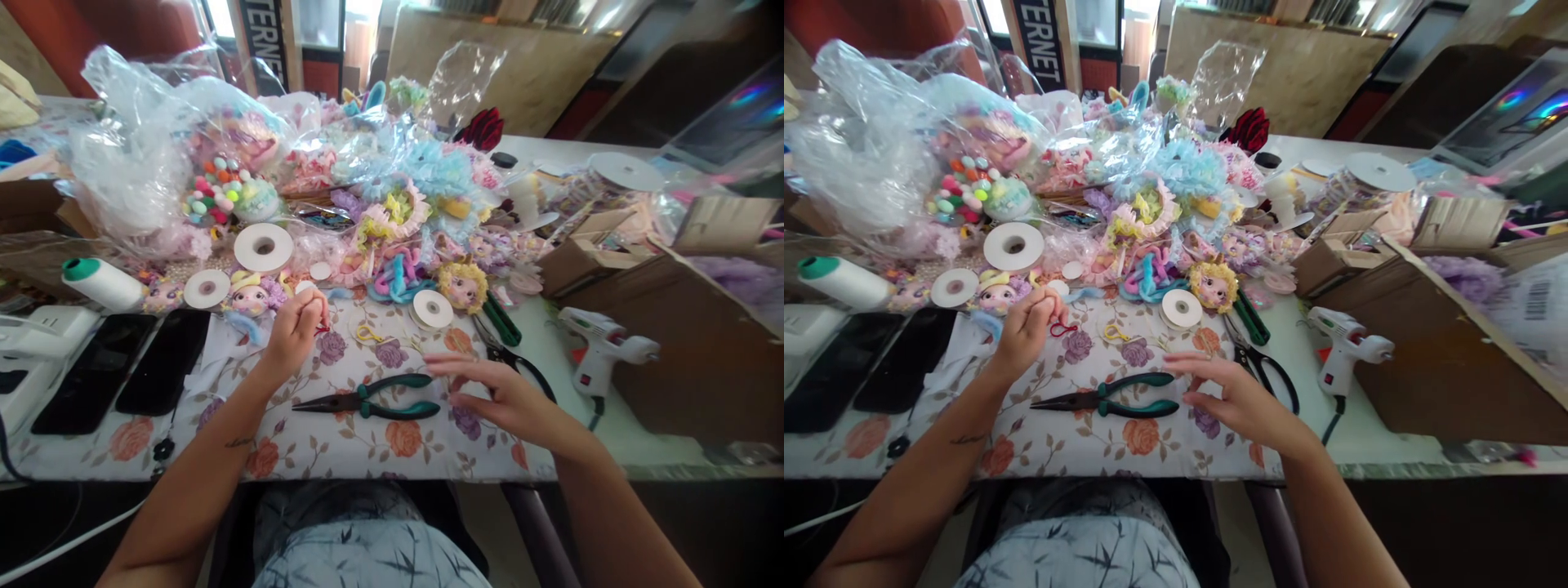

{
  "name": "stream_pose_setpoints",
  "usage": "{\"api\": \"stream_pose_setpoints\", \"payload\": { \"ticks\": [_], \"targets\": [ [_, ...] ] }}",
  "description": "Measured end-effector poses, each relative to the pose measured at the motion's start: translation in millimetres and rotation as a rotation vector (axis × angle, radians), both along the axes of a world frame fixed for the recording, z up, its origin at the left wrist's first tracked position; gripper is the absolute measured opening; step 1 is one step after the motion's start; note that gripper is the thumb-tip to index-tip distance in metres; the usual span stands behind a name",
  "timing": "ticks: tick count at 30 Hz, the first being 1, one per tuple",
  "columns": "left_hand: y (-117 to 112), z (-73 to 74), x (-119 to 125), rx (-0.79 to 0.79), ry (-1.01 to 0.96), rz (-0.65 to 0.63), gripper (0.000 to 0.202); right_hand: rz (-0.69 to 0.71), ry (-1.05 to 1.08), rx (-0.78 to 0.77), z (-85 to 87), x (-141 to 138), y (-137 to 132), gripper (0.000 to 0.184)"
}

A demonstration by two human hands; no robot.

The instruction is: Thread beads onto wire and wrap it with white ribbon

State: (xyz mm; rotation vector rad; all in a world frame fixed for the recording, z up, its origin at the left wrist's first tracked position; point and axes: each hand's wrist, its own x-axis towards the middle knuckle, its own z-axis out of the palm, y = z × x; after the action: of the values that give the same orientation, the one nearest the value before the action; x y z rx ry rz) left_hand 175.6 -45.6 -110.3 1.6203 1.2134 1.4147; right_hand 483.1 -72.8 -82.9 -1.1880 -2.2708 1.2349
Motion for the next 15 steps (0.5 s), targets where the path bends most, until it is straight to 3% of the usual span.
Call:
{"api": "stream_pose_setpoints", "payload": {
  "ticks": [3, 6, 9, 11, 12, 14, 15],
  "targets": [
    [6, -2.8, -8, 0.049, 0.044, 0.139, 0.034, -0.180, -0.073, 0.123, -4.0, -3, 4, 0.033],
    [9, -3.4, -13, 0.114, 0.068, 0.250, 0.015, -0.246, -0.045, 0.267, -8.5, -12, 11, 0.034],
    [0, -2.1, -3, 0.315, 0.192, 0.310, 0.038, -0.270, 0.096, 0.274, -11.8, -32, 18, 0.053],
    [-14, -1.5, 12, 0.610, 0.410, 0.262, 0.037, -0.390, 0.258, 0.183, -10.7, -55, 20, 0.047],
    [-21, -1.8, 20, 0.800, 0.537, 0.168, 0.036, -0.418, 0.348, 0.118, -8.4, -69, 18, 0.044],
    [-32, -3.4, 32, 1.073, 0.711, -0.027, 0.030, -0.349, 0.489, -0.017, 0.0, -95, 11, 0.041],
    [-34, -4.4, 34, 1.130, 0.743, -0.077, 0.028, -0.267, 0.523, -0.072, 5.7, -106, 5, 0.038]
  ]
}}
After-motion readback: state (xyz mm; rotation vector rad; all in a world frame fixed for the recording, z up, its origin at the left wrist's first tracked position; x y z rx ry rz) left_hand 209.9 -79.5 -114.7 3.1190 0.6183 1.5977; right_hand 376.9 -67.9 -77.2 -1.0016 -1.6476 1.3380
